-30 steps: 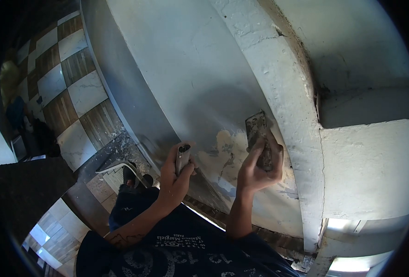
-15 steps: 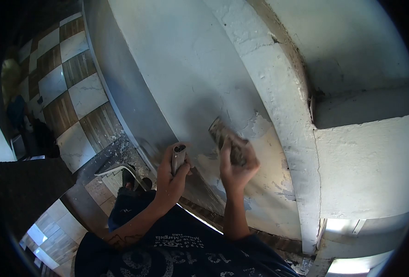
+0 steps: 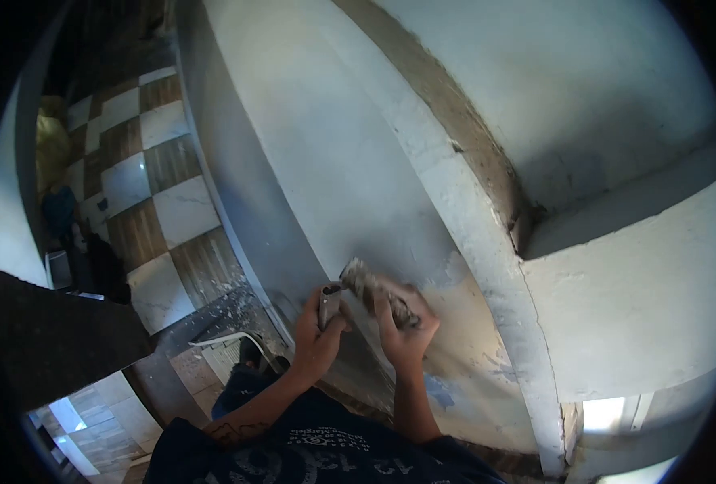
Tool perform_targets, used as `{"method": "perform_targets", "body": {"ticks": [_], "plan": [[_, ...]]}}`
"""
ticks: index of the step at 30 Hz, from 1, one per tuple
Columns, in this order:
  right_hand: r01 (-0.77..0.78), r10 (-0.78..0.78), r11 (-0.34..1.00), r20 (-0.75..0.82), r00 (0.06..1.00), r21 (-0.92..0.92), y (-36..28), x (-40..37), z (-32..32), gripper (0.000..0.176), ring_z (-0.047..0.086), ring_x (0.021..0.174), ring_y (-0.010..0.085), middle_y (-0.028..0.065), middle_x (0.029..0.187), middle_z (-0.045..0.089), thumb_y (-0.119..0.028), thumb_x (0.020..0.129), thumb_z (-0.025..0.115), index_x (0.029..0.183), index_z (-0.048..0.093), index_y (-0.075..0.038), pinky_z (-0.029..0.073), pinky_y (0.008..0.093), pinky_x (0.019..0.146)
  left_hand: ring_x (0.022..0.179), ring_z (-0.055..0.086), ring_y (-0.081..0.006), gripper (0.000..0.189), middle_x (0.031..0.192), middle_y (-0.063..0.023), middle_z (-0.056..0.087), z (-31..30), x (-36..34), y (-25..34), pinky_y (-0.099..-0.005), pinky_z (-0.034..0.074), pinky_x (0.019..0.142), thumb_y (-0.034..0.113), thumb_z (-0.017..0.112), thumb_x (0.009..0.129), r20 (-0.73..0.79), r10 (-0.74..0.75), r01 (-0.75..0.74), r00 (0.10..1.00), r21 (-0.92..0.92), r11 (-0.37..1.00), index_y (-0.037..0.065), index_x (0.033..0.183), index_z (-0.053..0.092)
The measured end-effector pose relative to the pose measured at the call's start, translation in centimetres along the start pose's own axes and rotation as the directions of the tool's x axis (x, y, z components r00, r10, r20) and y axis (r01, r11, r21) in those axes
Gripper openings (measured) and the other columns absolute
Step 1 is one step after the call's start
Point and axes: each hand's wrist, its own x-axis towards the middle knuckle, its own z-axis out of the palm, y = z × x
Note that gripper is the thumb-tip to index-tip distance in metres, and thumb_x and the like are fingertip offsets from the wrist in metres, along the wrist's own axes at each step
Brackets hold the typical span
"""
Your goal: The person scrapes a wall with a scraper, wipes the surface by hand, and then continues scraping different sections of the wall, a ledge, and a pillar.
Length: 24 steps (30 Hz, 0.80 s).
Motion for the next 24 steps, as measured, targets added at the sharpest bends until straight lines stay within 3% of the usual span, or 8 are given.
{"method": "perform_targets", "body": {"ticks": [4,6,10,12,15,19,21,24], "plan": [[-0.049,0.048,0.985,0.011,0.999,0.164,-0.4,-1.9,0.3,0.019,0.057,0.069,0.01,0.0068,0.078,0.064,0.0,0.076,0.062,0.096,0.064,0.002,0.046,0.0238,0.065,0.069,0.055,-0.0123,0.033,0.083,-0.0048,0.056,0.1,-0.3,1.0,-0.0247,0.046,0.063,0.005,0.051,0.082,-0.153,-0.005,0.023,0.988,0.119,0.993,0.001,0.114,0.048],[-0.336,0.33,0.919,0.061,0.942,0.208,0.4,-2.6,-0.1,0.021,0.059,0.083,0.0121,0.0098,0.091,0.065,-0.001,0.08,0.059,0.1,0.062,0.004,0.045,0.0247,0.078,0.063,0.054,-0.0093,0.03,0.077,-0.0032,0.057,0.3,-0.2,1.3,-0.0223,0.044,0.057,0.01,0.055,0.083,-0.123,0.042,-0.039,0.991,0.028,0.999,0.001,0.112,0.05],[-0.3,0.302,0.841,0.068,0.951,0.451,0.9,-3.0,0.3,0.027,0.06,0.08,0.014,0.0127,0.091,0.064,-0.004,0.083,0.056,0.109,0.057,0.006,0.048,0.0251,0.074,0.058,0.052,-0.0058,0.029,0.072,-0.0007,0.056,0.7,0.3,1.4,-0.0203,0.041,0.05,0.016,0.059,0.084,-0.074,-0.052,0.05,0.996,-0.027,0.998,0.002,0.108,0.052],[-0.522,0.493,0.501,0.267,0.828,0.691,0.2,-3.2,0.1,0.032,0.061,0.077,0.016,0.0142,0.095,0.062,-0.004,0.087,0.051,0.116,0.049,0.007,0.051,0.026,0.065,0.054,0.05,-0.0039,0.026,0.066,0.0011,0.055,1.4,0.1,2.1,-0.0194,0.038,0.044,0.019,0.063,0.083,-0.137,-0.017,0.015,0.99,-0.014,1.0,0.004,0.102,0.055],[-0.535,0.474,0.338,0.351,0.807,0.774,1.1,-4.1,-0.2,0.035,0.062,0.075,0.0173,0.0136,0.098,0.061,-0.003,0.087,0.048,0.121,0.045,0.006,0.052,0.0267,0.056,0.054,0.05,-0.0046,0.023,0.066,0.0012,0.055,1.5,-0.3,1.7,-0.0199,0.039,0.045,0.02,0.065,0.082,-0.14,-0.089,0.091,0.986,0.011,0.996,0.003,0.095,0.057],[-0.586,0.49,0.269,0.415,0.767,0.764,2.3,-5.6,-1.3,0.036,0.06,0.075,0.016,0.0109,0.101,0.059,-0.007,0.086,0.05,0.12,0.045,0.004,0.05,0.0259,0.057,0.055,0.051,-0.0048,0.022,0.065,0.0006,0.055,1.9,-1.1,1.9,-0.0202,0.04,0.046,0.019,0.065,0.082,-0.123,-0.055,0.054,0.991,-0.011,0.998,0.001,0.093,0.057],[-0.596,0.467,0.116,0.487,0.739,0.794,2.7,-6.5,-1.6,0.029,0.06,0.076,0.0163,0.0097,0.099,0.06,-0.01,0.087,0.051,0.113,0.049,0.002,0.05,0.0262,0.058,0.061,0.053,-0.0076,0.022,0.075,-0.0015,0.058,1.8,-1.6,2.0,-0.0228,0.045,0.054,0.016,0.066,0.08,-0.109,-0.162,0.161,0.981,-0.022,0.987,0.001,0.093,0.057],[-0.57,0.51,0.088,0.455,0.73,0.817,2.9,-8.0,-0.9,0.022,0.06,0.076,0.0164,0.0092,0.091,0.061,-0.012,0.087,0.053,0.103,0.054,0.002,0.049,0.026,0.06,0.061,0.053,-0.0078,0.024,0.073,-0.0013,0.057,1.7,-2.6,1.6,-0.0229,0.044,0.054,0.017,0.066,0.08,-0.127,-0.141,0.146,0.982,0.025,0.989,0.0,0.094,0.057]]}}
